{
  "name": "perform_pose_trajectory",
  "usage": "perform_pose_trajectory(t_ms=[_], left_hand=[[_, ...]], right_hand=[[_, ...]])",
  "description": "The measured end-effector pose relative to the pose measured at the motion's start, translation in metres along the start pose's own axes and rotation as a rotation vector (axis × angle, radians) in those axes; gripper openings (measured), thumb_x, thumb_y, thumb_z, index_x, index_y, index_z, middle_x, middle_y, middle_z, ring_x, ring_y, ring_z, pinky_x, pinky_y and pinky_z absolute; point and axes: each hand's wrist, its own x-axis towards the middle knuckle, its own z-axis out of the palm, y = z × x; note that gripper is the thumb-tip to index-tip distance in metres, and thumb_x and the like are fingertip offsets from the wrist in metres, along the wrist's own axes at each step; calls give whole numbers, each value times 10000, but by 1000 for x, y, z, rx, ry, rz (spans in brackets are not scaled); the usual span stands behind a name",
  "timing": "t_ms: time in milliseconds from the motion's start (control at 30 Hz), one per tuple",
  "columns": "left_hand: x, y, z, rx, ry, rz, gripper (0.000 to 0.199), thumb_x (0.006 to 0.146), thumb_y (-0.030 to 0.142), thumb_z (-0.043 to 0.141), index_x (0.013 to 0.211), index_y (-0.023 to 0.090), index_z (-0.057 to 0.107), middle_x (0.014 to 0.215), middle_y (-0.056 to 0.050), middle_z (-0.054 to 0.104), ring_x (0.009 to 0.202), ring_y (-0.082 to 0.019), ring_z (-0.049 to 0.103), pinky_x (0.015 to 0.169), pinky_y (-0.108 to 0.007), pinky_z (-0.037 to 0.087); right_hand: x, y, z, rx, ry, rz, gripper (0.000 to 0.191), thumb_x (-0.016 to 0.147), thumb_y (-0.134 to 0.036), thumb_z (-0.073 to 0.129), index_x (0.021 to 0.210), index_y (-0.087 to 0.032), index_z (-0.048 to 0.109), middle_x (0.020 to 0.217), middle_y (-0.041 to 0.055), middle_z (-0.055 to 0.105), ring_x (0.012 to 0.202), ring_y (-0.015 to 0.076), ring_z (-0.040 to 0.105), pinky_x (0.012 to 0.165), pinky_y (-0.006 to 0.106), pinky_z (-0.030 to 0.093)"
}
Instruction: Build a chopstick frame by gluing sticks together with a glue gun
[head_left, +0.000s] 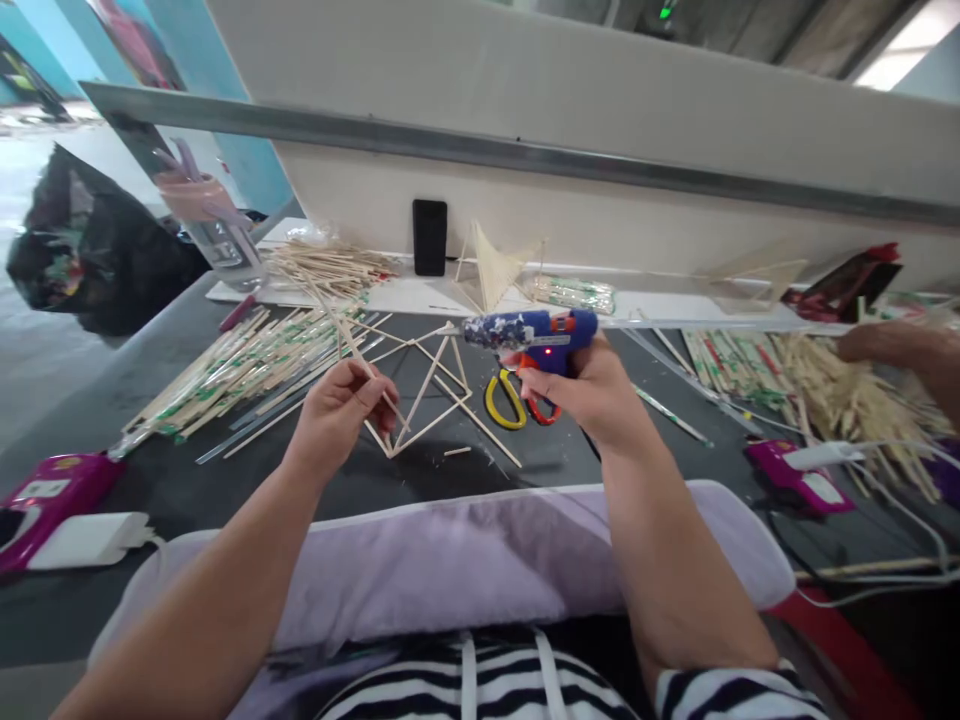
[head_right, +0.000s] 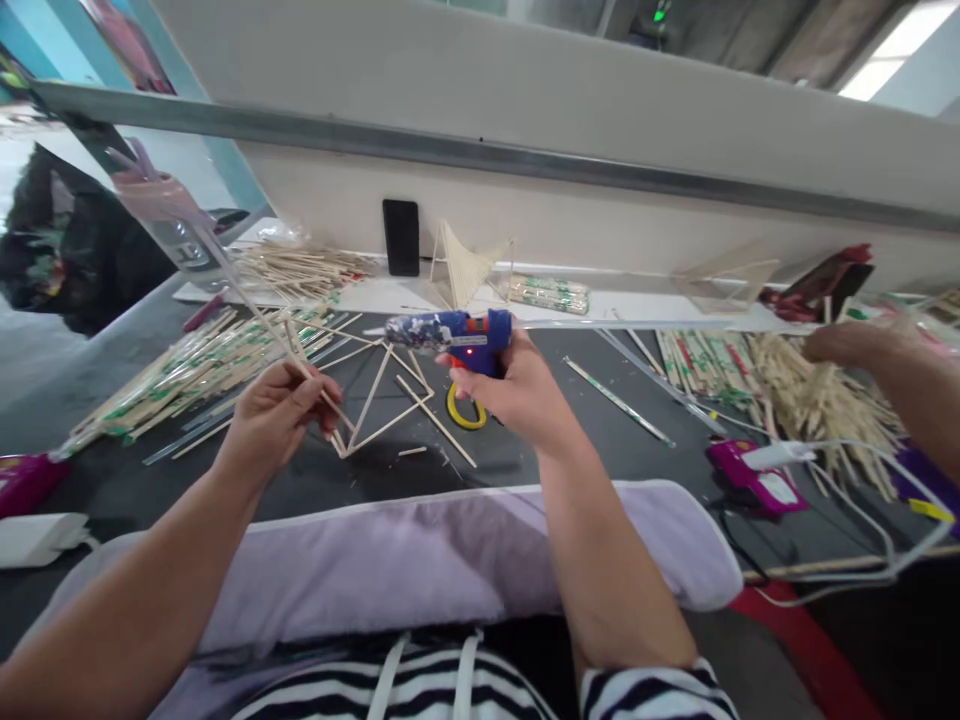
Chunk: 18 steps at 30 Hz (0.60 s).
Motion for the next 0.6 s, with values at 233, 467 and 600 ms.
perform_pose_trajectory(t_ms=[233, 467, 600], left_hand=[[3, 8, -6, -88, 73, 34, 180, 818, 313, 634, 866, 178, 524, 726, -15, 638, 455, -114, 590, 392, -220, 487], [5, 11, -9, -98, 131, 109, 184, 815, 331, 640, 892, 192, 547, 716, -19, 639, 476, -124, 594, 400, -225, 489], [5, 9, -9, -91, 128, 115, 162, 827, 321, 628, 891, 190, 558, 725, -23, 646, 488, -122, 596, 410, -222, 486]], right_hand=[[-20, 11, 34, -59, -107, 41, 283, 726, -298, 707, 973, -181, 635, 840, 53, 707, 828, 221, 671, 771, 369, 531], [-31, 43, 34, 108, -266, 65, 534, 787, -265, 682, 1281, -261, 480, 938, 33, 686, 873, 182, 676, 819, 336, 530], [-31, 45, 34, 129, -302, 55, 529, 800, -307, 671, 1285, -248, 469, 974, 48, 674, 882, 189, 668, 788, 325, 531]])
